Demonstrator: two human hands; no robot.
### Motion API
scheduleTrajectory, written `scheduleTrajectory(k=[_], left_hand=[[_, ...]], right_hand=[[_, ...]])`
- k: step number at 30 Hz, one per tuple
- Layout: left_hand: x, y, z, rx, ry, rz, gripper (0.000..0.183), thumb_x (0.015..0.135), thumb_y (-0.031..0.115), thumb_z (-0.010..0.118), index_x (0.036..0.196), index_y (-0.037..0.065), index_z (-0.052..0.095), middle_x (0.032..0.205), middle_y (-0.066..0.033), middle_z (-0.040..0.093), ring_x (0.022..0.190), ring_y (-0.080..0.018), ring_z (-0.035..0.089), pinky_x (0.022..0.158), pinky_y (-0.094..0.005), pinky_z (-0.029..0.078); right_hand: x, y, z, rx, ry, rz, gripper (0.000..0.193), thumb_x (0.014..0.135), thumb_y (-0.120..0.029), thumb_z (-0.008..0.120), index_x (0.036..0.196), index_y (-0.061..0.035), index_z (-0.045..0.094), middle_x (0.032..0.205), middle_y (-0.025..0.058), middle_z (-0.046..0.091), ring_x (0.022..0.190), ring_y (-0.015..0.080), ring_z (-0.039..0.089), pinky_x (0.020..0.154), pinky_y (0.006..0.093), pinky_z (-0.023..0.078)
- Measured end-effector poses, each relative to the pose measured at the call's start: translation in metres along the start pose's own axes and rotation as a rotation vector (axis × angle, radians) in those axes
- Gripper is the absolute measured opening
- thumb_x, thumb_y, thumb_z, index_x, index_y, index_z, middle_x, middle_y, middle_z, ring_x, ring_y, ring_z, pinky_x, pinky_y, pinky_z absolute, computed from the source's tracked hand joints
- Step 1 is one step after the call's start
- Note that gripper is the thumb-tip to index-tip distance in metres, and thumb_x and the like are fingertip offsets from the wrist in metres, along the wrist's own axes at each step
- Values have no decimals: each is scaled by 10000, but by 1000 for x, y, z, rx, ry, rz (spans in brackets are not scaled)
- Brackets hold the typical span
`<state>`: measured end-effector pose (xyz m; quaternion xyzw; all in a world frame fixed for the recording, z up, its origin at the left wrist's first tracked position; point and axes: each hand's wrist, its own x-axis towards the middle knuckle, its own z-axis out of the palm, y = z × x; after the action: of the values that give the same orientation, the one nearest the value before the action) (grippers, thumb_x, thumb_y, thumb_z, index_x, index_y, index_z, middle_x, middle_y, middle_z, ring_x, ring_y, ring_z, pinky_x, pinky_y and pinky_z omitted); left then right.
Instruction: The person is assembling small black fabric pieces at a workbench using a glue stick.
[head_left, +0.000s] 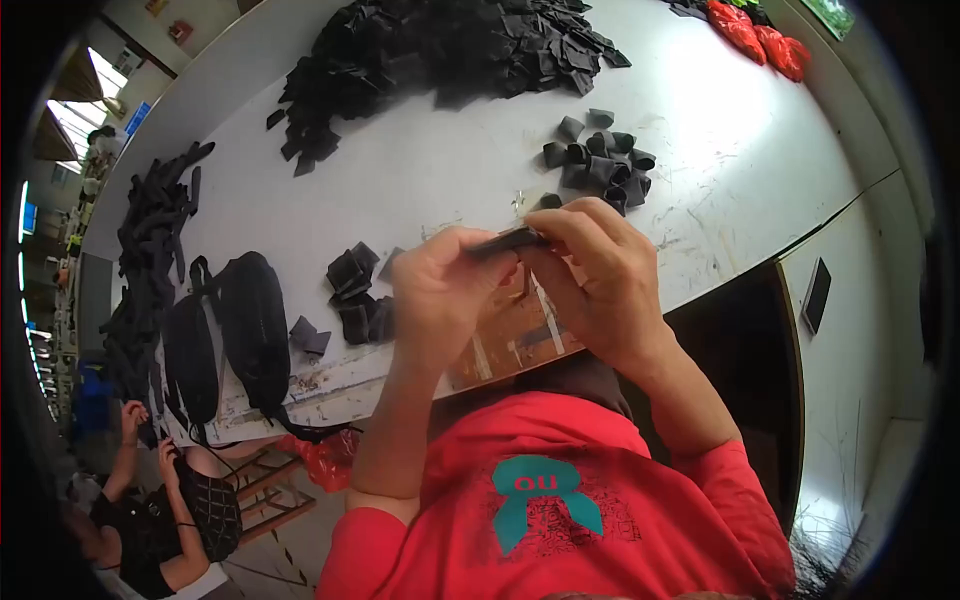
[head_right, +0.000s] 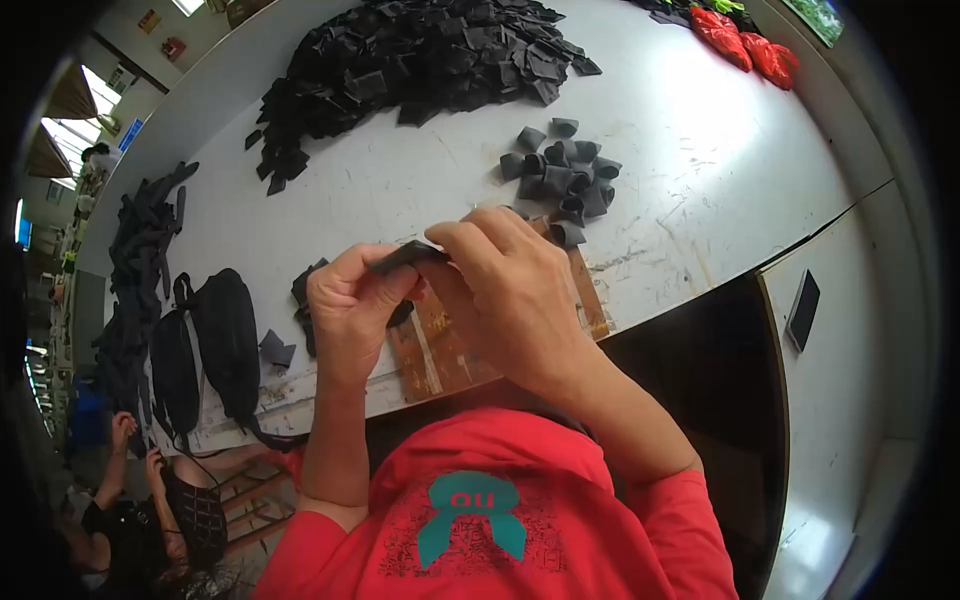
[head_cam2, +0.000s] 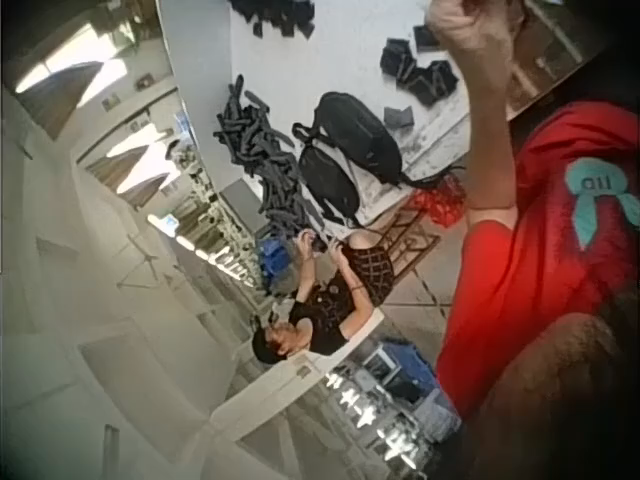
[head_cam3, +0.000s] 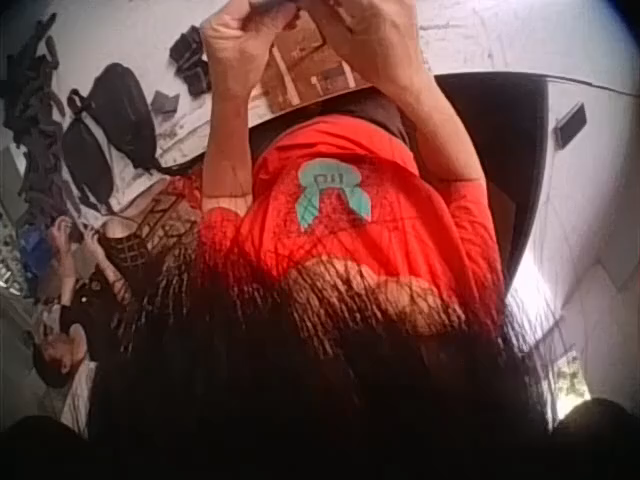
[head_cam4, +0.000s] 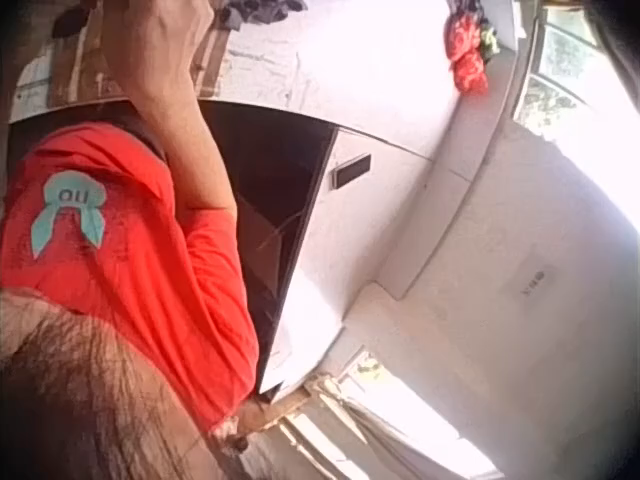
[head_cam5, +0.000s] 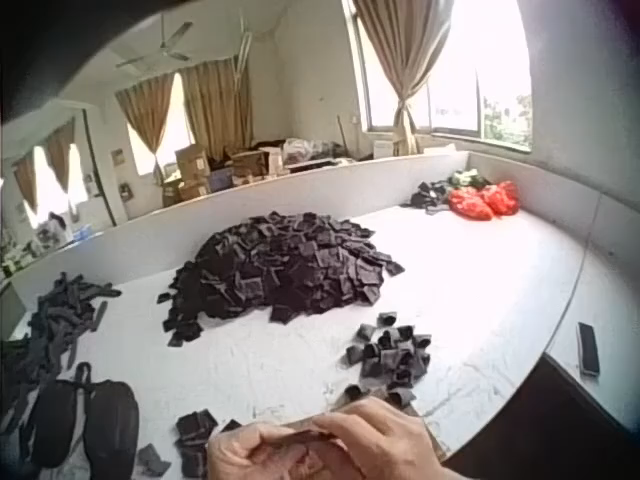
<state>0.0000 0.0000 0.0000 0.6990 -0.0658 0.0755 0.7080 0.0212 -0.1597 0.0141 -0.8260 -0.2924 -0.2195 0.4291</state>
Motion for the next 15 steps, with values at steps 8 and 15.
scheduleTrajectory(k=[8, 15], left_hand=[[-16, -45, -20, 462, 220, 52, 114, 847, 90, 643, 879, -13, 608, 708, -63, 616, 610, -129, 574, 584, -268, 468], [-43, -139, -53, 1035, 354, -249, 202, 763, 149, 710, 831, -1, 593, 781, -139, 602, 735, -319, 590, 690, -412, 467]], right_hand=[[5, 5, -7, 135, 40, 7, 100, 809, -24, 672, 786, 21, 586, 686, 56, 534, 582, 126, 503, 509, 265, 388], [1, 91, -10, 126, 193, 784, 283, 906, -264, 611, 909, 16, 658, 650, 9, 579, 584, 86, 511, 521, 232, 395]])
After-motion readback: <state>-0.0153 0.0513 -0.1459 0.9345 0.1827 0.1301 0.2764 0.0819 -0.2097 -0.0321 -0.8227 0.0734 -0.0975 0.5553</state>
